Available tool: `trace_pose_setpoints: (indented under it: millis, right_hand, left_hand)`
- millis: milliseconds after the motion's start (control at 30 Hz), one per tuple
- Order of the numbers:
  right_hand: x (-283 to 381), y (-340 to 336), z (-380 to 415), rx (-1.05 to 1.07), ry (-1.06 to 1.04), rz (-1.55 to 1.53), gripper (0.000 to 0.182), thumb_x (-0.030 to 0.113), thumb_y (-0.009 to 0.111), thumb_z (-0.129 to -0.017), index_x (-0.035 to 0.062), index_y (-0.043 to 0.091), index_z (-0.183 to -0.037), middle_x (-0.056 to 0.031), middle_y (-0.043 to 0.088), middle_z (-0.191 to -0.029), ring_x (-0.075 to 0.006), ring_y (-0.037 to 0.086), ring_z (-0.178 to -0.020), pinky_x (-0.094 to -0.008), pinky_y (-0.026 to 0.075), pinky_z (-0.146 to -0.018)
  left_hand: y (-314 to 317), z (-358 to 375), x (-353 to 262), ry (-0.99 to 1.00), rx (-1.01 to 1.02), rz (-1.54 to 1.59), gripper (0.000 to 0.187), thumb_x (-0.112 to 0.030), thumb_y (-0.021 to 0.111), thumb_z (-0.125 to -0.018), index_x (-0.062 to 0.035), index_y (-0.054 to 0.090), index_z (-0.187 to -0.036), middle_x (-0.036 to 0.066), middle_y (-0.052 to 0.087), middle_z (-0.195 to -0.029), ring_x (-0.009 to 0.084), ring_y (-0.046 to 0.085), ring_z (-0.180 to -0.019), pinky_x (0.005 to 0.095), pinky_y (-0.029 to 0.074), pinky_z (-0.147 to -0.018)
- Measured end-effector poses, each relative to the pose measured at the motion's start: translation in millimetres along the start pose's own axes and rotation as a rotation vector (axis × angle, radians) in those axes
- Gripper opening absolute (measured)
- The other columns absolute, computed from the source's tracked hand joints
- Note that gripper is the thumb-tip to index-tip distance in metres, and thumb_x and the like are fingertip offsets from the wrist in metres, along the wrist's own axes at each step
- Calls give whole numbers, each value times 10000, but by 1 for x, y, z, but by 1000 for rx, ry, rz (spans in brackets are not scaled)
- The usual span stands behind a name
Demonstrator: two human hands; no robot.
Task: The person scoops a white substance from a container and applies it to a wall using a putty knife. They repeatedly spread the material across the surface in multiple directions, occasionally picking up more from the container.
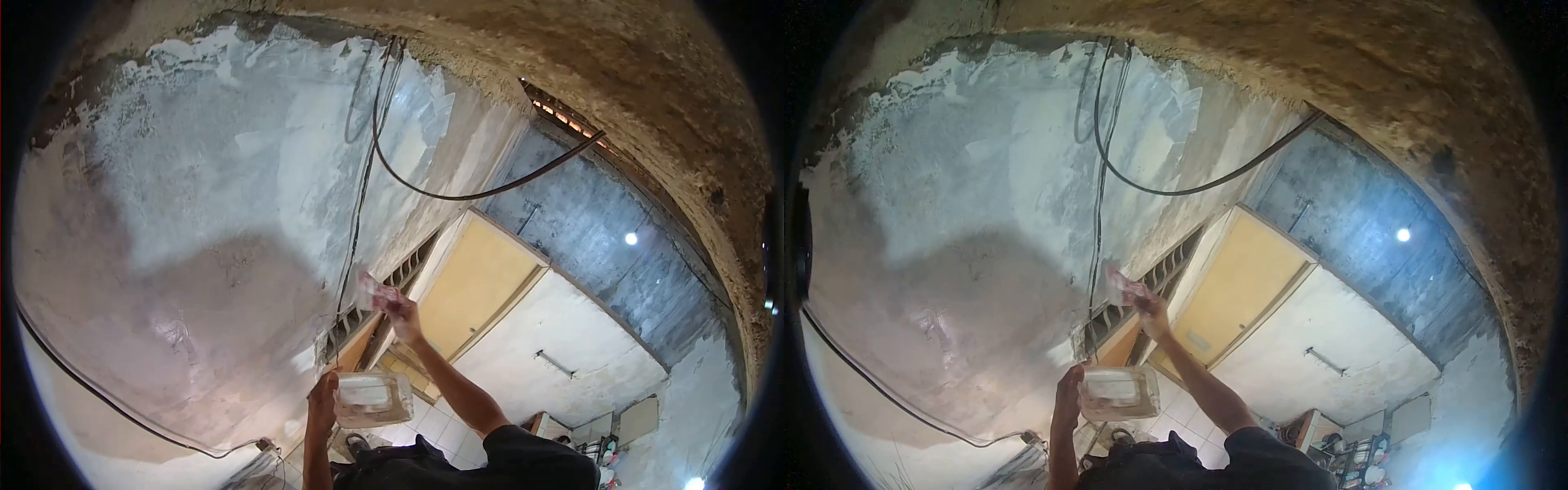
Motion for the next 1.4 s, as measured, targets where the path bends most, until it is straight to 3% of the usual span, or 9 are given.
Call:
trace_pose_setpoints:
  millis: [133,267,333,433,633,833,933,1000,1400]
  right_hand:
    - [88,-10,24,82,61,63,232,96,609,-923,-28,597,-1118,-63,656,-1001,-126,618,-921,-275,492,-851]
    - [150,8,40,274,210,248,198,54,593,-920,-27,597,-1100,-70,655,-1028,-142,621,-932,-278,503,-832]
    - [168,37,54,540,163,209,212,23,593,-904,-23,587,-1111,-91,678,-1028,-160,641,-925,-284,517,-817]
    - [192,81,68,654,70,550,194,41,617,-884,10,614,-1075,-125,700,-995,-209,685,-897,-321,537,-750]
    - [159,127,101,896,12,997,190,148,611,-886,57,642,-1049,-170,681,-887,-353,655,-813,-432,511,-710]
    - [150,137,114,995,67,974,186,152,605,-887,75,650,-1050,-166,681,-880,-359,652,-818,-448,503,-713]
    - [150,140,116,1000,27,932,187,156,607,-885,82,652,-1050,-165,680,-865,-364,650,-804,-450,501,-703]
    - [148,143,120,1013,-2,909,186,151,608,-883,85,653,-1050,-167,679,-857,-365,649,-795,-452,500,-699]
    - [132,133,118,1060,72,863,203,108,632,-863,59,646,-1059,-179,679,-882,-370,651,-813,-431,506,-701]
  left_hand:
    - [-15,1,9,24,-72,53,487,-422,462,-991,24,601,-1125,18,568,-887,118,479,-862,260,402,-820]
    - [-25,9,-9,-14,-171,18,466,-405,453,-997,29,594,-1087,-7,528,-822,108,446,-773,258,397,-714]
    - [-25,9,-17,65,-262,-59,459,-398,445,-1000,27,596,-1082,-10,503,-773,108,425,-723,270,384,-653]
    - [-28,7,-14,82,-316,-109,461,-396,437,-1001,25,601,-1094,-2,498,-750,107,421,-699,265,382,-635]
    - [-25,16,-38,126,-335,7,457,-386,419,-1010,15,616,-1106,52,609,-804,112,505,-718,253,413,-658]
    - [-38,25,-31,115,-398,18,440,-369,419,-1013,15,623,-1083,49,613,-795,103,501,-708,256,406,-634]
    - [-40,27,-24,69,-388,27,500,-418,420,-998,35,618,-1072,93,633,-915,155,558,-864,300,446,-801]
    - [-40,29,-30,154,-453,6,445,-387,434,-1005,16,624,-1025,-13,473,-681,83,389,-626,262,320,-558]
    - [-40,33,-14,105,-556,-105,449,-391,447,-994,22,623,-1012,30,575,-691,75,412,-584,276,343,-523]
Point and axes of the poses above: each hand's wrist, its own z-axis away from the middle knuckle, its own y-axis out of the palm, x = y × z, the point moved 6 cm from there along -z, towards the middle knuckle
